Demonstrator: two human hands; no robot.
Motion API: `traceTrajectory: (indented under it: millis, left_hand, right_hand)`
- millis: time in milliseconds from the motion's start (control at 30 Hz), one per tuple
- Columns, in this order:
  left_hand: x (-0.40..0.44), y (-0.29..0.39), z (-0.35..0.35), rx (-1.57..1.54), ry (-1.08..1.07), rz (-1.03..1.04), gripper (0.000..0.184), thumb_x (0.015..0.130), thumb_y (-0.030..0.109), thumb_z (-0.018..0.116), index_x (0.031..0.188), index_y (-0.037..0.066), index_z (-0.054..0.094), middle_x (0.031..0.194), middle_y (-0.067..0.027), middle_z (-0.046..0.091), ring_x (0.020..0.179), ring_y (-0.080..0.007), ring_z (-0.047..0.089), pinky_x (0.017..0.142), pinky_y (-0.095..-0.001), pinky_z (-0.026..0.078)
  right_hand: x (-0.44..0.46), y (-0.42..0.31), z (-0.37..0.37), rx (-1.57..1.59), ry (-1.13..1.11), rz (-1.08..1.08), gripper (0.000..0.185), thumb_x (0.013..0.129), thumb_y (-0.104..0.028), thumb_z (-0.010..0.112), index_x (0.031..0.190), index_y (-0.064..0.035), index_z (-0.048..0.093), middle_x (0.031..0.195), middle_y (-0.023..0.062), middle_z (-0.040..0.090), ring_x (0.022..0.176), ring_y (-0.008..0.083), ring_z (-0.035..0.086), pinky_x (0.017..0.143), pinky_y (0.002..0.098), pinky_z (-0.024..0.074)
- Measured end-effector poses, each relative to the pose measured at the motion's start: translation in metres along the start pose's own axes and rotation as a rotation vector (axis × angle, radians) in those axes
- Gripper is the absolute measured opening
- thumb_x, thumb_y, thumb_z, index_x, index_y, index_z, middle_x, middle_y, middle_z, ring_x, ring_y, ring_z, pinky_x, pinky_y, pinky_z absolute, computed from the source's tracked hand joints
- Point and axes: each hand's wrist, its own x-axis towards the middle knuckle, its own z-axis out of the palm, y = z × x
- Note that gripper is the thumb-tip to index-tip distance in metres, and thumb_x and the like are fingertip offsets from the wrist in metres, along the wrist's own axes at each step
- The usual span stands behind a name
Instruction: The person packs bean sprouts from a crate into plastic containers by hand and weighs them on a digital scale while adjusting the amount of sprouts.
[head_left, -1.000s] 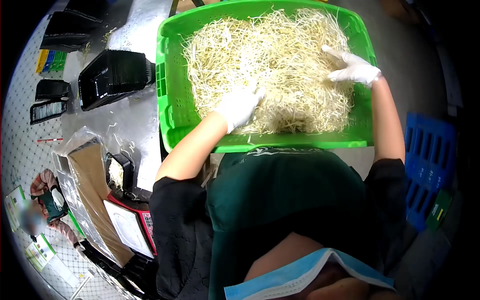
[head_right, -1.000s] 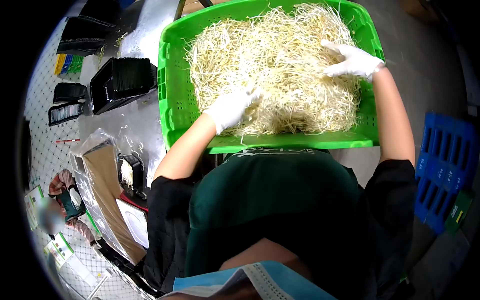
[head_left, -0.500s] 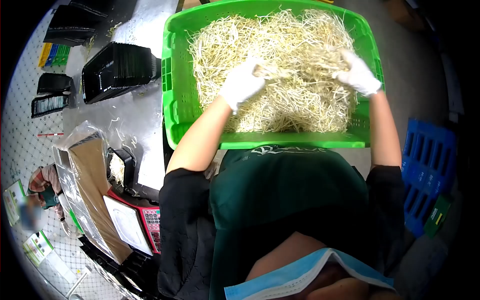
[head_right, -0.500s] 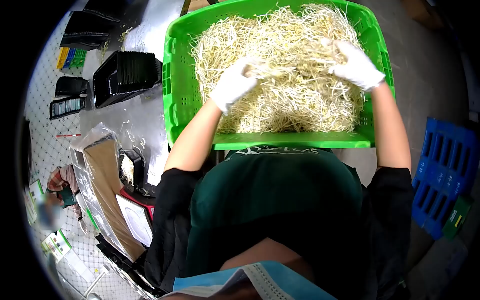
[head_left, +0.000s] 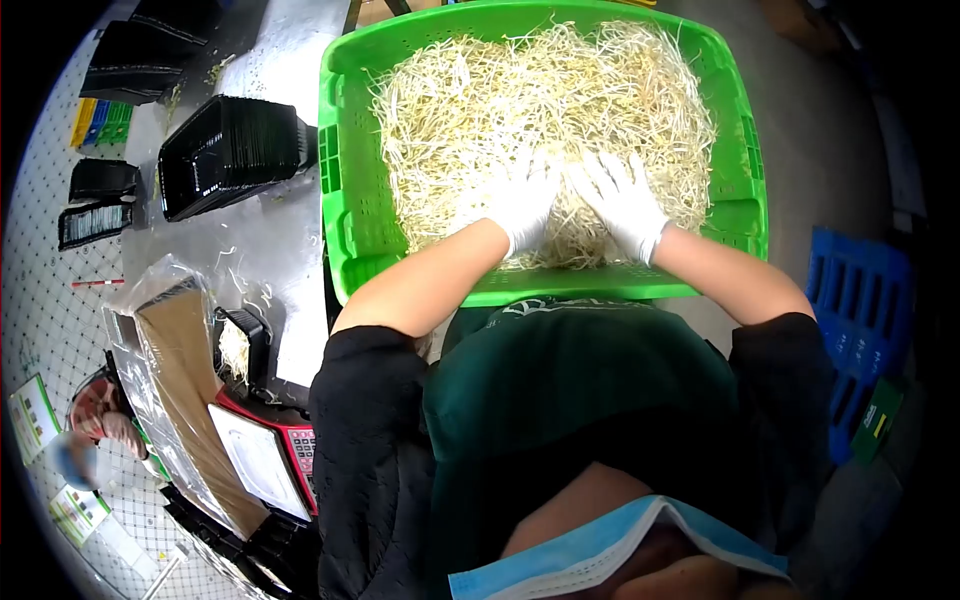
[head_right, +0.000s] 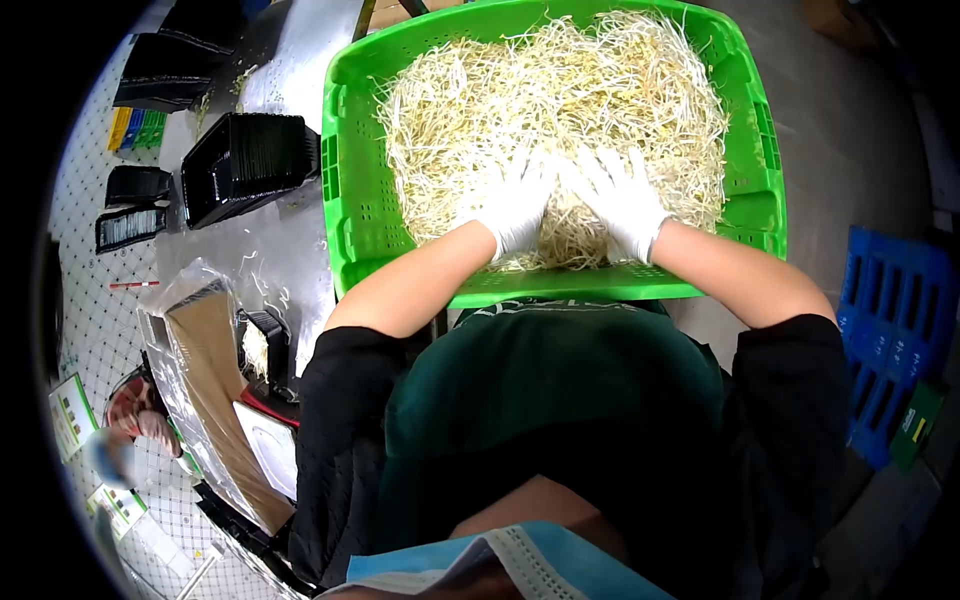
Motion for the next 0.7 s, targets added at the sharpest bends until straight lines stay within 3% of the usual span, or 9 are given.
traceTrajectory:
  millis: [100, 200, 233, 333, 400, 433, 500, 633, 700]
  left_hand:
    - [0.022, -0.013, -0.008, -0.346, 0.213, 0.001, 0.080, 0.069, 0.042, 0.074, 0.131, 0.004, 0.039, 0.118, -0.0231, 0.055, 0.110, -0.0330, 0.054, 0.100, -0.0560, 0.031]
    - [0.004, -0.022, -0.049, -0.854, 0.316, 0.065, 0.078, 0.068, 0.040, 0.074, 0.126, -0.002, 0.042, 0.108, -0.0240, 0.059, 0.096, -0.0347, 0.060, 0.097, -0.0437, 0.041]
    - [-0.002, -0.021, -0.060, -0.786, 0.337, -0.055, 0.085, 0.068, 0.032, 0.077, 0.138, 0.007, 0.035, 0.122, -0.0186, 0.054, 0.114, -0.0310, 0.052, 0.103, -0.0376, 0.037]
    - [0.025, -0.025, -0.044, -0.814, 0.576, -0.016, 0.091, 0.067, 0.034, 0.077, 0.139, 0.003, 0.031, 0.127, -0.0214, 0.050, 0.118, -0.0311, 0.050, 0.104, -0.0392, 0.037]
    - [0.033, -0.017, -0.034, -1.055, 0.182, -0.050, 0.107, 0.065, 0.041, 0.079, 0.144, -0.001, 0.020, 0.141, -0.0263, 0.034, 0.131, -0.0354, 0.036, 0.108, -0.0402, 0.031]
    - [0.023, 0.003, -0.027, -0.679, 0.193, -0.118, 0.112, 0.064, 0.044, 0.079, 0.144, -0.001, 0.016, 0.144, -0.0273, 0.026, 0.133, -0.0382, 0.029, 0.109, -0.0406, 0.028]
    - [0.011, 0.030, -0.035, -0.291, 0.052, -0.220, 0.123, 0.061, 0.052, 0.079, 0.146, 0.001, 0.007, 0.150, -0.0276, 0.010, 0.138, -0.0447, 0.014, 0.113, -0.0421, 0.019]
    - [0.032, 0.021, -0.019, -0.231, 0.260, -0.240, 0.111, 0.064, 0.037, 0.079, 0.146, 0.004, 0.012, 0.145, -0.0258, 0.027, 0.134, -0.0409, 0.027, 0.107, -0.0491, 0.030]
    - [0.047, -0.006, -0.023, -0.715, 0.186, -0.138, 0.099, 0.065, 0.025, 0.080, 0.141, 0.004, 0.021, 0.133, -0.0242, 0.044, 0.121, -0.0325, 0.049, 0.094, -0.0453, 0.045]
  right_hand:
    - [0.024, 0.029, -0.024, 0.223, -0.055, 0.058, 0.102, 0.061, -0.026, 0.076, 0.147, -0.0124, 0.022, 0.143, 0.0227, 0.032, 0.123, 0.0369, 0.043, 0.100, 0.0497, 0.0369]
    - [0.008, 0.066, -0.077, 0.758, -0.168, 0.214, 0.093, 0.063, -0.017, 0.070, 0.145, -0.0143, 0.028, 0.140, 0.0200, 0.039, 0.117, 0.0305, 0.051, 0.095, 0.0414, 0.0448]
    - [-0.003, 0.081, -0.073, 0.813, -0.063, 0.210, 0.089, 0.063, -0.017, 0.069, 0.144, -0.0148, 0.031, 0.140, 0.0183, 0.040, 0.118, 0.0296, 0.049, 0.097, 0.0406, 0.0433]
    - [-0.017, 0.119, -0.051, 0.515, 0.180, 0.040, 0.095, 0.060, -0.024, 0.075, 0.144, -0.0131, 0.031, 0.142, 0.0195, 0.037, 0.128, 0.0326, 0.041, 0.108, 0.0391, 0.0331]
    - [-0.017, 0.090, -0.045, 0.250, -0.129, 0.263, 0.113, 0.054, -0.034, 0.082, 0.146, -0.0103, 0.021, 0.147, 0.0213, 0.026, 0.134, 0.0373, 0.030, 0.112, 0.0437, 0.0251]
    - [-0.016, 0.065, -0.041, 0.010, -0.306, 0.344, 0.127, 0.049, -0.038, 0.085, 0.148, -0.0086, 0.010, 0.150, 0.0210, 0.016, 0.137, 0.0402, 0.020, 0.111, 0.0492, 0.0222]
    - [-0.026, 0.047, -0.026, 0.022, -0.131, 0.302, 0.125, 0.053, -0.033, 0.084, 0.148, -0.0106, 0.006, 0.150, 0.0205, 0.015, 0.136, 0.0406, 0.021, 0.110, 0.0511, 0.0231]
    - [-0.009, 0.078, -0.023, 0.300, -0.071, 0.416, 0.107, 0.060, -0.019, 0.078, 0.148, -0.0117, 0.016, 0.146, 0.0206, 0.029, 0.128, 0.0349, 0.038, 0.105, 0.0445, 0.0331]
    - [-0.012, 0.120, -0.018, 0.560, -0.041, 0.394, 0.098, 0.063, -0.018, 0.074, 0.146, -0.0128, 0.023, 0.141, 0.0195, 0.036, 0.123, 0.0310, 0.045, 0.100, 0.0396, 0.0384]
